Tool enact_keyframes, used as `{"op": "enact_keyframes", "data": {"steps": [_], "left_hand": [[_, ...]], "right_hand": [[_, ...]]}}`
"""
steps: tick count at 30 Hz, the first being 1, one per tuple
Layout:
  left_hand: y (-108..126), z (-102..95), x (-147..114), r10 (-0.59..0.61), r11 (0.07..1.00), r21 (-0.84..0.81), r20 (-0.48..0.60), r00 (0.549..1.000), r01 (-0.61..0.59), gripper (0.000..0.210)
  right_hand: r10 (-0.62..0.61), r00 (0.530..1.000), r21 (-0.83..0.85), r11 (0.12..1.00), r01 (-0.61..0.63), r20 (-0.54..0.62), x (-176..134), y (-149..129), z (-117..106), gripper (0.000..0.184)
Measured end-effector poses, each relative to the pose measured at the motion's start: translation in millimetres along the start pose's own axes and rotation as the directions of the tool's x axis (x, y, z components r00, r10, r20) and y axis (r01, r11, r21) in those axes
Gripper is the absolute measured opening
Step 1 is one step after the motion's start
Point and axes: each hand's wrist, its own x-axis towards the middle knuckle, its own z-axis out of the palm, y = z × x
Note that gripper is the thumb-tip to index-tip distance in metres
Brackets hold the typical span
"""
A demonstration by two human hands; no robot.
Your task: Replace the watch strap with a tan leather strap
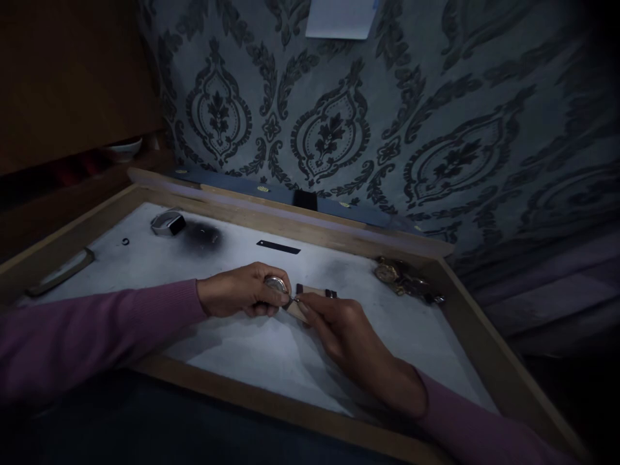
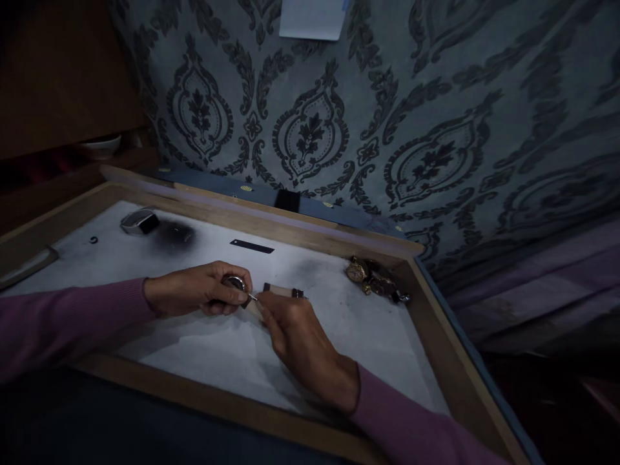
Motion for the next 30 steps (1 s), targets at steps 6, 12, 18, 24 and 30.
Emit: {"op": "enact_keyframes", "data": {"steps": [6, 12, 18, 24, 30], "left_hand": [[3.4, -1.5, -0.7, -0.033, 0.998, 0.047, -0.003, 0.999, 0.033, 0.016], [6.0, -0.1, -2.3, -0.052, 0.997, 0.056, -0.016, 0.999, 0.053, 0.016], [6.5, -0.2, -2.0, -0.05, 0.996, 0.072, -0.025, 0.998, 0.052, 0.017], [5.2, 0.2, -1.3, -0.034, 0.995, 0.095, -0.041, 0.999, 0.038, 0.015], [5.8, 0.8, -1.5, -0.05, 0.995, 0.089, -0.043, 0.998, 0.054, 0.015]], "right_hand": [[0.025, 1.0, -0.021, 0.999, -0.025, 0.011, -0.4, -0.5, -0.1, 0.029], [0.034, 0.999, -0.012, 0.999, -0.034, -0.002, -0.7, -0.7, 0.7, 0.028], [0.072, 0.997, 0.015, 0.997, -0.073, 0.013, 0.1, -1.0, 0.5, 0.029], [0.114, 0.993, 0.047, 0.992, -0.115, 0.023, 2.5, -2.4, -0.6, 0.031], [0.093, 0.996, 0.028, 0.995, -0.093, 0.018, 0.8, -0.4, 0.5, 0.028]]}}
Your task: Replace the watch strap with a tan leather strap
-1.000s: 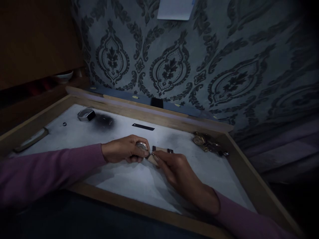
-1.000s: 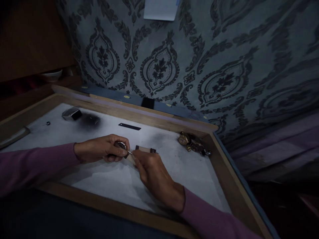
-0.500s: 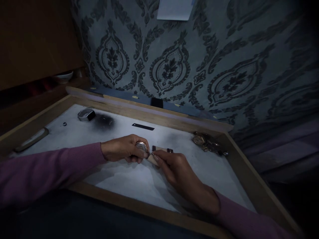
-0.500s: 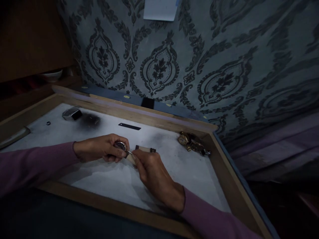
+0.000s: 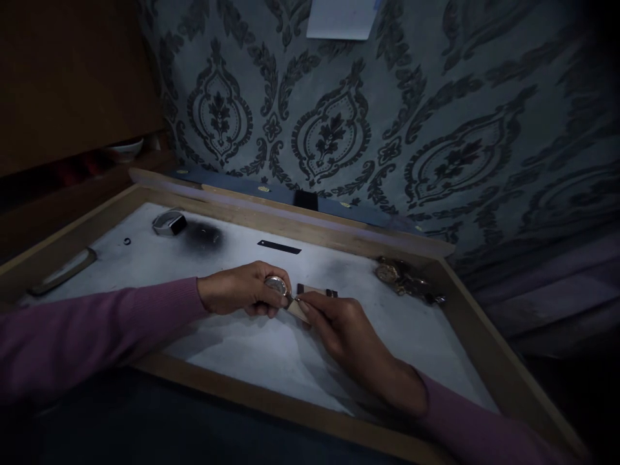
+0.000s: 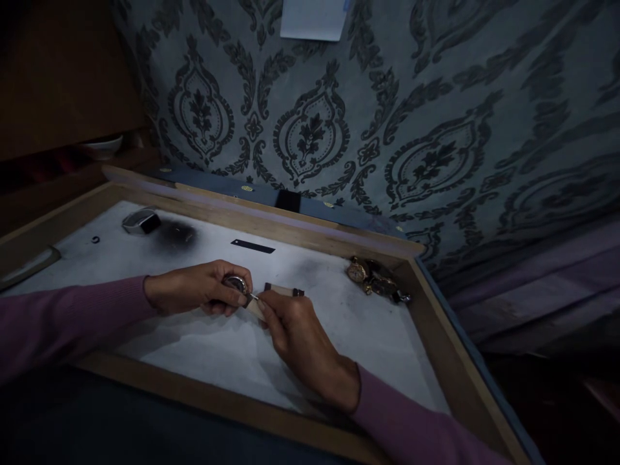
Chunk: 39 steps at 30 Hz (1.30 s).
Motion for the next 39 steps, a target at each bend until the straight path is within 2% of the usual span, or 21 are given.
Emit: {"op": "enact_keyframes", "data": {"steps": [5, 17, 39], "left_hand": [[0.5, 0.4, -0.4, -0.015, 0.999, -0.031, 0.007, 1.0, 0.015, 0.016], [-2.3, -2.7, 1.6, -0.032, 0.995, -0.092, 0.063, 0.997, 0.038, 0.015], [-1.7, -0.5, 2.9, -0.036, 0.99, -0.132, 0.039, 0.999, 0.041, 0.016]], "right_hand": [[-0.056, 0.998, -0.046, 0.997, 0.055, -0.03, -0.5, 0.2, 0.5, 0.03], [-0.147, 0.989, -0.129, 0.981, 0.145, -0.008, -3.1, 2.6, 0.4, 0.029], [-0.087, 0.996, -0.111, 0.99, 0.084, -0.017, -0.2, 3.0, -1.2, 0.03]]}}
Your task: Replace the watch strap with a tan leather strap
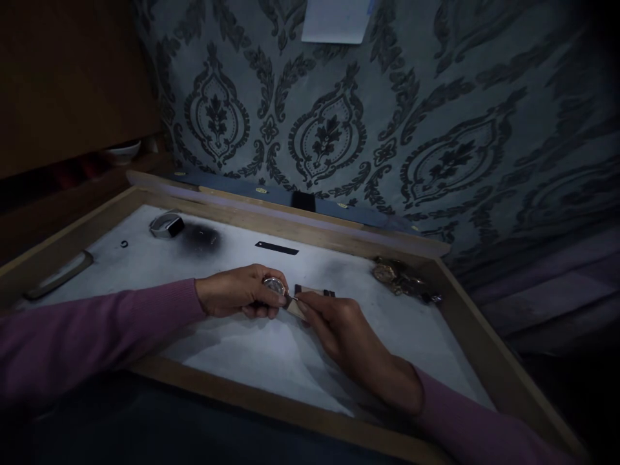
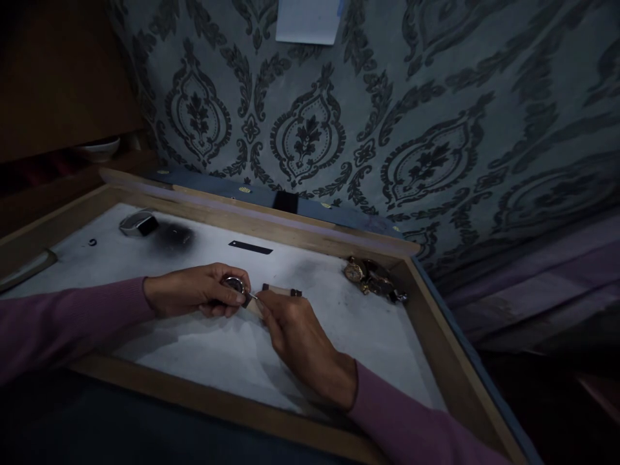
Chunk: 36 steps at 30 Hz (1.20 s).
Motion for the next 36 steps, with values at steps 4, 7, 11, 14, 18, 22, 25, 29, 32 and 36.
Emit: {"op": "enact_keyframes", "data": {"steps": [4, 7, 11, 14, 18, 22, 25, 29, 32, 36], "left_hand": [[-0.4, 1.1, 0.2, 0.021, 1.0, 0.003, -0.015, 1.0, -0.021, 0.017], [-0.3, 1.6, 0.1, 0.027, 1.0, 0.014, -0.029, 0.999, -0.027, 0.017], [0.3, 1.9, -0.4, 0.029, 0.999, 0.018, -0.044, 0.999, -0.028, 0.016], [1.3, 2.7, -1.1, 0.015, 0.999, 0.029, -0.052, 0.999, -0.013, 0.015], [2.5, 3.8, -2.0, 0.016, 0.999, 0.04, -0.047, 0.999, -0.014, 0.015], [2.7, 3.7, -2.3, 0.015, 0.999, 0.038, -0.042, 0.999, -0.014, 0.014], [2.1, 3.3, -2.1, 0.02, 0.999, 0.039, -0.04, 0.999, -0.018, 0.015], [1.0, 2.9, -1.3, 0.025, 0.999, 0.034, -0.038, 0.999, -0.024, 0.015], [1.1, 3.0, -1.0, 0.031, 0.999, 0.033, -0.034, 0.999, -0.03, 0.015], [2.4, 3.2, -1.9, 0.031, 0.999, 0.029, -0.035, 0.999, -0.03, 0.014]], "right_hand": [[-0.004, 1.0, -0.003, 1.0, 0.004, 0.0, 0.5, -1.0, -0.5, 0.03], [0.016, 1.0, -0.015, 1.0, -0.016, 0.002, 0.3, -1.5, -0.6, 0.029], [0.049, 0.999, 0.013, 0.999, -0.049, 0.002, -0.4, -1.9, -0.7, 0.026], [0.079, 0.997, 0.036, 0.996, -0.079, -0.001, -0.4, -1.9, -0.6, 0.027], [0.098, 0.995, 0.049, 0.994, -0.099, 0.006, 0.5, -2.5, -0.6, 0.027], [0.095, 0.995, 0.068, 0.993, -0.095, 0.006, 1.0, -3.5, -0.8, 0.027], [0.079, 0.997, 0.074, 0.994, -0.079, 0.003, 1.0, -3.7, -0.8, 0.027], [0.076, 0.997, 0.07, 0.995, -0.076, 0.004, 0.8, -3.6, -0.9, 0.028], [0.092, 0.996, 0.074, 0.993, -0.093, 0.007, 0.8, -3.6, -0.7, 0.028], [0.098, 0.995, 0.058, 0.994, -0.097, -0.014, 0.5, -3.2, 0.0, 0.028]]}}
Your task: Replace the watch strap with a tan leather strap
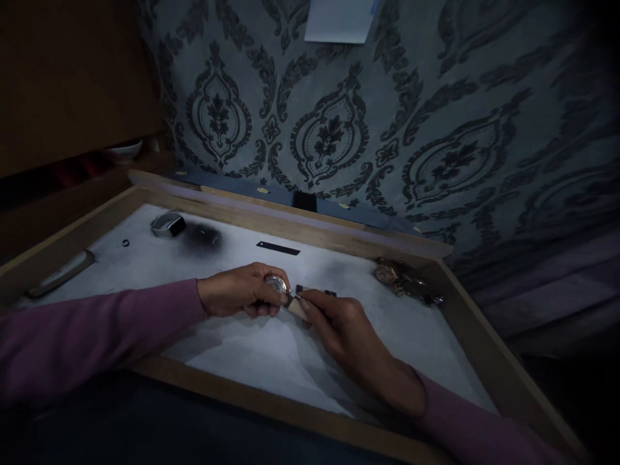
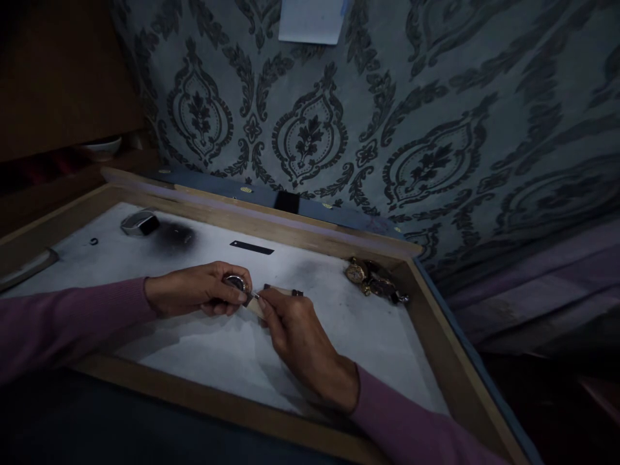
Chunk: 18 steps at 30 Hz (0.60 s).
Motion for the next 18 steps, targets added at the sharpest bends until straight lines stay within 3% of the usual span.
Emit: {"op": "enact_keyframes", "data": {"steps": [18], "left_hand": [[-1.9, 0.7, 1.1, -0.008, 1.0, -0.012, -0.015, 1.0, 0.008, 0.013]], "right_hand": [[-0.043, 0.999, 0.012, 0.999, 0.043, -0.006, -0.3, 2.6, 1.0, 0.028]]}}
